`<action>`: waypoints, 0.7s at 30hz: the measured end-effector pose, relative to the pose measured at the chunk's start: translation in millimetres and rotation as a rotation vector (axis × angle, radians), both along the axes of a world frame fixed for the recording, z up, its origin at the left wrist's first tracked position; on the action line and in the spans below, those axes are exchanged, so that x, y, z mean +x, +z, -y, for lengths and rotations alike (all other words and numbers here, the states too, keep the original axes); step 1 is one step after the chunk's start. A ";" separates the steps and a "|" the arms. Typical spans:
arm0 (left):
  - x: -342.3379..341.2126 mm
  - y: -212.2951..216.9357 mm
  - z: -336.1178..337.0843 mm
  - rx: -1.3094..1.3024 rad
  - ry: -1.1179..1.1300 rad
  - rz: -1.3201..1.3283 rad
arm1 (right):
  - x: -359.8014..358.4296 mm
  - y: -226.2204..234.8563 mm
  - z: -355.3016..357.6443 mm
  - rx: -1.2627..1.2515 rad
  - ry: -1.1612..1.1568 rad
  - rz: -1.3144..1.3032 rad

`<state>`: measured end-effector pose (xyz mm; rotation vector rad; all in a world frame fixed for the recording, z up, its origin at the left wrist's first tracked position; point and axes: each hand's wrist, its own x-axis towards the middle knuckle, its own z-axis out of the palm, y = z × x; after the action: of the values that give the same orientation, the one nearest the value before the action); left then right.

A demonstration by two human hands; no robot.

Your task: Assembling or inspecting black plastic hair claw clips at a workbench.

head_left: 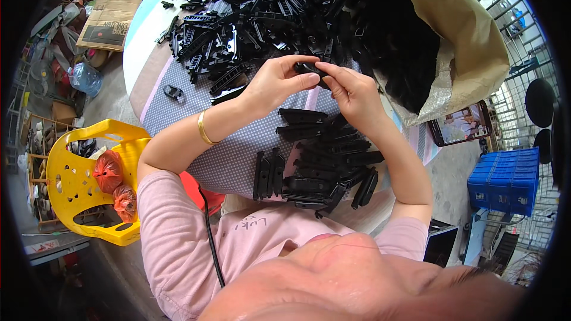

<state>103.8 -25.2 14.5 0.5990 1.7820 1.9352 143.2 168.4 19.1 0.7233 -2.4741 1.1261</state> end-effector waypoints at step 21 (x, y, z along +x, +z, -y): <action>3.2 13.7 11.7 -0.281 0.103 -0.619 | 1.9 9.5 -0.3 0.170 -0.017 -0.075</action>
<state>107.0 -36.9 28.2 1.1065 2.4435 1.6124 145.1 168.7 28.7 0.7751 -2.5287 0.8733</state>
